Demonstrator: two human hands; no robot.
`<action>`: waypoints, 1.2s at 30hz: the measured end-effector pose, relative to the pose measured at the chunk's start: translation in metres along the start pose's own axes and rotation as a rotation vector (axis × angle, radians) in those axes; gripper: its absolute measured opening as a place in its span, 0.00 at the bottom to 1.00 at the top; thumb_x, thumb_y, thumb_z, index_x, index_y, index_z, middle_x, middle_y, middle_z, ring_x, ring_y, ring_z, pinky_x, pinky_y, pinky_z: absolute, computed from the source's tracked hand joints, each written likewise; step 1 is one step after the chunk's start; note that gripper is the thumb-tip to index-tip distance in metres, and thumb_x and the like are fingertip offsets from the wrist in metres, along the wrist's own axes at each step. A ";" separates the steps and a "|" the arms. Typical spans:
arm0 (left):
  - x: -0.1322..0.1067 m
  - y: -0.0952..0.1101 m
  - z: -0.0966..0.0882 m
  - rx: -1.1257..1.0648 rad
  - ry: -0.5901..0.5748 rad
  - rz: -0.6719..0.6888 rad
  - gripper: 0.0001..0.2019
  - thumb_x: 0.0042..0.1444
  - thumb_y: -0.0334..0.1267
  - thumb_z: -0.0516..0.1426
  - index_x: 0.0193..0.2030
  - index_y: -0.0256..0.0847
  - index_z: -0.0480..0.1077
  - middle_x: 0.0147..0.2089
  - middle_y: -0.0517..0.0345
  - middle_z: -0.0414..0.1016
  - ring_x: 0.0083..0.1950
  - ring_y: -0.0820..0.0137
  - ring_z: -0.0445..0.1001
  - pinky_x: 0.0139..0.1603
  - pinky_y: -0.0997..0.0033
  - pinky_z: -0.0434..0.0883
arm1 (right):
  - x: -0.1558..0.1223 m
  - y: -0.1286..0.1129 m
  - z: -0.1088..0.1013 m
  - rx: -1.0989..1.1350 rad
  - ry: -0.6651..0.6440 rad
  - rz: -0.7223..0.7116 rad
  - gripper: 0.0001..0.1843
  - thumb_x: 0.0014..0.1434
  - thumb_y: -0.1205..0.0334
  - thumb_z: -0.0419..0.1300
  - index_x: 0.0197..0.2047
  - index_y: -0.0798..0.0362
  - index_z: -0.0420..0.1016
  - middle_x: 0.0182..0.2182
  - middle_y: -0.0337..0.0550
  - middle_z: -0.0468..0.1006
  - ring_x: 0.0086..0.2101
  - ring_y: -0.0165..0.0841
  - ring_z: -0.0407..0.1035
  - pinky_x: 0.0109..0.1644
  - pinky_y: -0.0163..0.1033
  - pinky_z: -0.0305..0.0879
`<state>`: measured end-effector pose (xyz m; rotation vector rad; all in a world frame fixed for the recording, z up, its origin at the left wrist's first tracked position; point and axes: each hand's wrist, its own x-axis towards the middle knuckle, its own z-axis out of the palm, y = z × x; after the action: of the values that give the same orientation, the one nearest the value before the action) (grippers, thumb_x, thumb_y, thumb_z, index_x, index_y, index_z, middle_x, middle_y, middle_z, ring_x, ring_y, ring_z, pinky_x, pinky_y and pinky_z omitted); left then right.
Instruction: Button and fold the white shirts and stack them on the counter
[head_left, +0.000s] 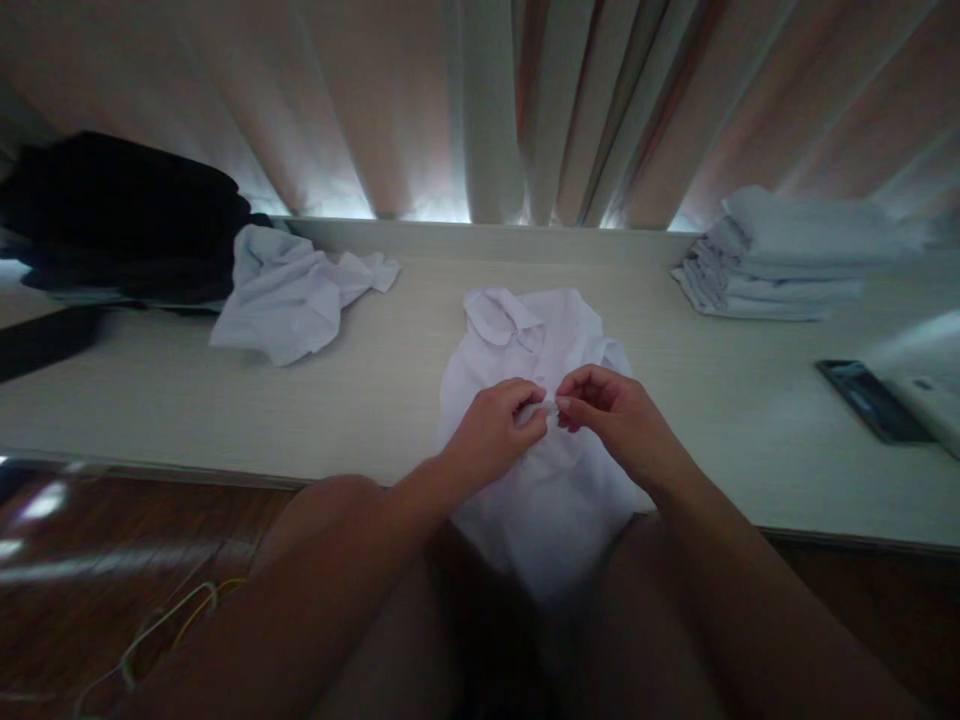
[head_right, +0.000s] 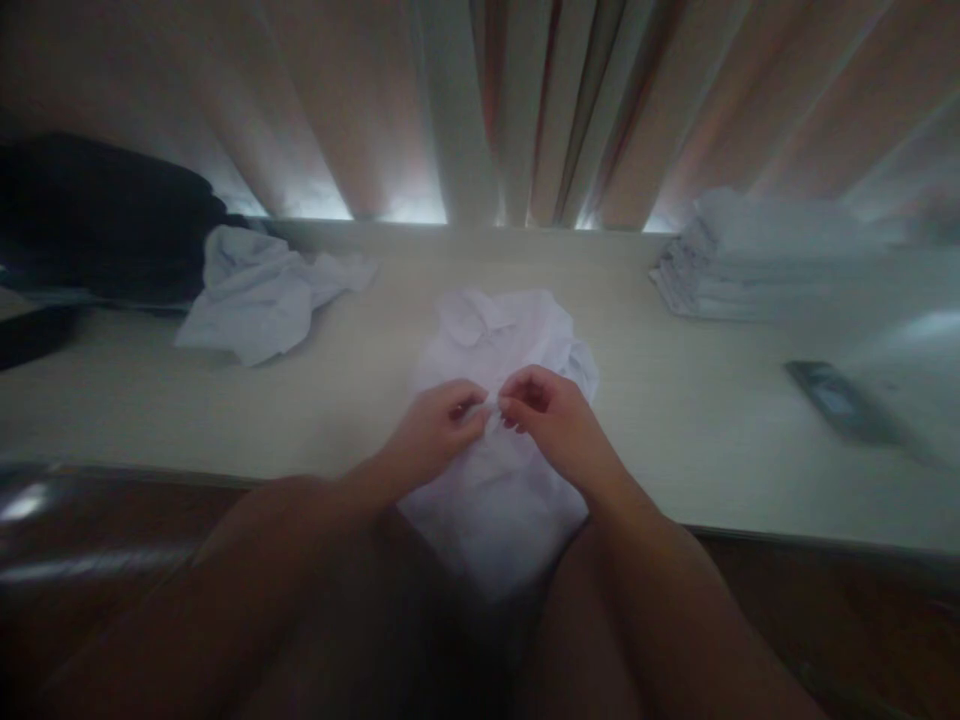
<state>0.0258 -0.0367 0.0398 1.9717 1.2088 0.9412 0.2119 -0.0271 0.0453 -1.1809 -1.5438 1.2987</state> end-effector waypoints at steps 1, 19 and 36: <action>0.000 0.000 0.000 -0.009 0.004 -0.001 0.05 0.55 0.31 0.56 0.29 0.40 0.68 0.30 0.63 0.68 0.32 0.73 0.64 0.37 0.73 0.62 | 0.000 0.000 0.000 -0.002 -0.005 0.000 0.06 0.56 0.61 0.64 0.36 0.52 0.72 0.27 0.37 0.75 0.27 0.30 0.70 0.33 0.38 0.67; 0.004 0.003 -0.005 -0.408 -0.027 -0.211 0.08 0.57 0.37 0.59 0.29 0.38 0.73 0.28 0.62 0.73 0.30 0.75 0.68 0.32 0.75 0.63 | -0.002 -0.004 0.000 0.049 -0.069 0.011 0.09 0.58 0.58 0.64 0.40 0.51 0.72 0.29 0.37 0.75 0.29 0.31 0.71 0.33 0.38 0.66; 0.005 0.007 -0.002 -0.535 0.008 -0.311 0.08 0.53 0.40 0.62 0.28 0.38 0.73 0.28 0.62 0.73 0.30 0.74 0.67 0.33 0.74 0.63 | -0.004 -0.006 0.001 0.070 -0.074 -0.013 0.06 0.59 0.61 0.62 0.40 0.51 0.72 0.29 0.38 0.76 0.29 0.31 0.71 0.35 0.40 0.68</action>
<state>0.0290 -0.0348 0.0471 1.3202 1.0857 0.9837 0.2108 -0.0316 0.0514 -1.0883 -1.5429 1.3904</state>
